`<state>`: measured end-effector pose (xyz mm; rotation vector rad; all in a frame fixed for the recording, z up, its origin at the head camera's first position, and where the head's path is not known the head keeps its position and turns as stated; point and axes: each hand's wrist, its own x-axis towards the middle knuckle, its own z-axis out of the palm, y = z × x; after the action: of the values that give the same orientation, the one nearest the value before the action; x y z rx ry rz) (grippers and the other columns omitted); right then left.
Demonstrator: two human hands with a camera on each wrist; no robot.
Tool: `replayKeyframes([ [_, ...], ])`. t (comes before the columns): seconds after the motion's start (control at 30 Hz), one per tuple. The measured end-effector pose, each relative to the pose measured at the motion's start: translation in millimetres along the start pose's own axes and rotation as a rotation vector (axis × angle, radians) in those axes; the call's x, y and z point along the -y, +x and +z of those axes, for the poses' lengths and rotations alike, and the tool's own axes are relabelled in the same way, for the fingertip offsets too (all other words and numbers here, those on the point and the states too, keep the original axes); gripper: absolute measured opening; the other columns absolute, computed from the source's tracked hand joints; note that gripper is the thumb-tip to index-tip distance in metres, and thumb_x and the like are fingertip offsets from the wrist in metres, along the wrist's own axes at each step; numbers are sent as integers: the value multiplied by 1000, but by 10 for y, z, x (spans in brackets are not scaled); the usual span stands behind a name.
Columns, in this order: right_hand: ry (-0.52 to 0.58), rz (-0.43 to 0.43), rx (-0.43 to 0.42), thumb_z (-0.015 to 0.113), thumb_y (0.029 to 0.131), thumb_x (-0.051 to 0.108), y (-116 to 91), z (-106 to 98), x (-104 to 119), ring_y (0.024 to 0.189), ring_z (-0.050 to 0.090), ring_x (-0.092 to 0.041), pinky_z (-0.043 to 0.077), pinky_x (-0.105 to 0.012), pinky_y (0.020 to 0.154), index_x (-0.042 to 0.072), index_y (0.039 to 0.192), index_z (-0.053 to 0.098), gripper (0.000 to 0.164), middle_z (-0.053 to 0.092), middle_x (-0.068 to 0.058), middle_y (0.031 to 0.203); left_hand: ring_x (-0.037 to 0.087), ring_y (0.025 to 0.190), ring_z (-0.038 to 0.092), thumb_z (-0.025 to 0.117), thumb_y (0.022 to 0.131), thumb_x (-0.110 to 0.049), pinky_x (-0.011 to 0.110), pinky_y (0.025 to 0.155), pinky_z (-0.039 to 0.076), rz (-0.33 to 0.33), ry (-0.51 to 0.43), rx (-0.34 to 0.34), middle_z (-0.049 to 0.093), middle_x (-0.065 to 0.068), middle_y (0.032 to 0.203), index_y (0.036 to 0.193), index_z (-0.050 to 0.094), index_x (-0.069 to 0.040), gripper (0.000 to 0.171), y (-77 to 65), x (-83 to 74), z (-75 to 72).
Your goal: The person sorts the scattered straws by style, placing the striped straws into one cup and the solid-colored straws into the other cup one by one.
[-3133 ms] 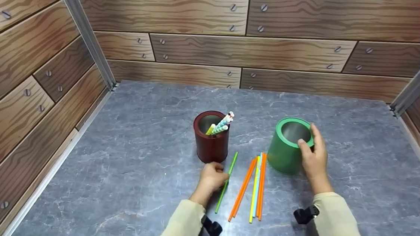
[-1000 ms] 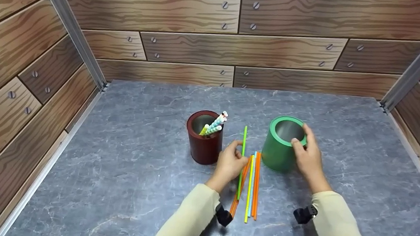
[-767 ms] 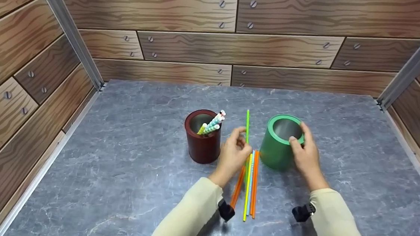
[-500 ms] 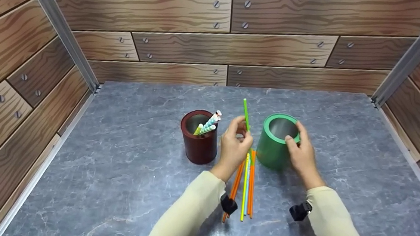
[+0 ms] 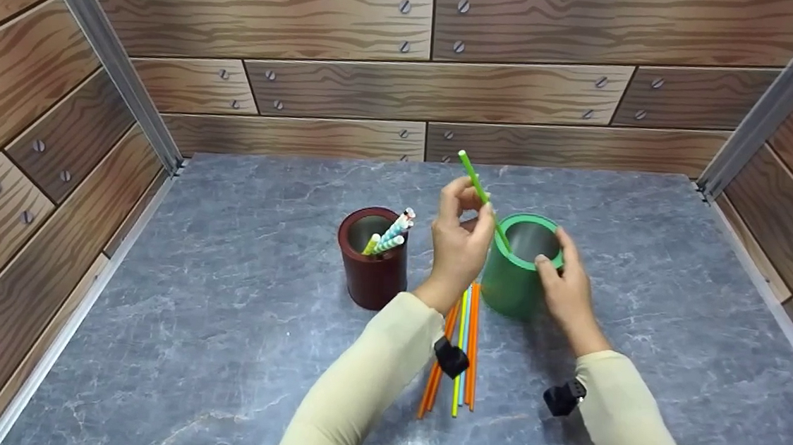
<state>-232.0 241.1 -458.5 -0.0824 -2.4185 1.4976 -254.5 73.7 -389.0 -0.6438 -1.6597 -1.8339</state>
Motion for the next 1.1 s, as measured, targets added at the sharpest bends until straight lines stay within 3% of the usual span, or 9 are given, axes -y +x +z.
replayKeyframes([
  [0.27,2,-17,-1,46,92,14,-1,35,-9,134,27,-35,25,-50,106,1,144,25,58,28,-21,148,18,83,57,51,87,6,24,59,51,8,-21,-8,55,19,91,118,42,-4,34,-19,75,71],
  [0.57,12,-17,-12,45,92,15,-5,28,-17,133,28,-36,28,-51,103,2,145,24,58,28,-21,148,18,81,59,54,85,6,18,65,51,14,163,70,59,15,87,116,44,-5,35,-212,304,153],
  [0.9,27,-25,-17,45,92,17,4,41,-41,130,32,-36,31,-52,99,1,145,24,59,27,-21,148,12,77,62,58,84,3,9,66,46,47,367,154,64,8,89,112,47,-9,33,-296,445,213],
  [1.1,23,-20,-30,46,91,15,9,26,-38,131,31,-36,30,-51,101,0,144,26,59,29,-22,147,11,78,62,60,84,0,8,67,46,29,385,182,64,7,88,111,50,-8,30,-287,435,217],
])
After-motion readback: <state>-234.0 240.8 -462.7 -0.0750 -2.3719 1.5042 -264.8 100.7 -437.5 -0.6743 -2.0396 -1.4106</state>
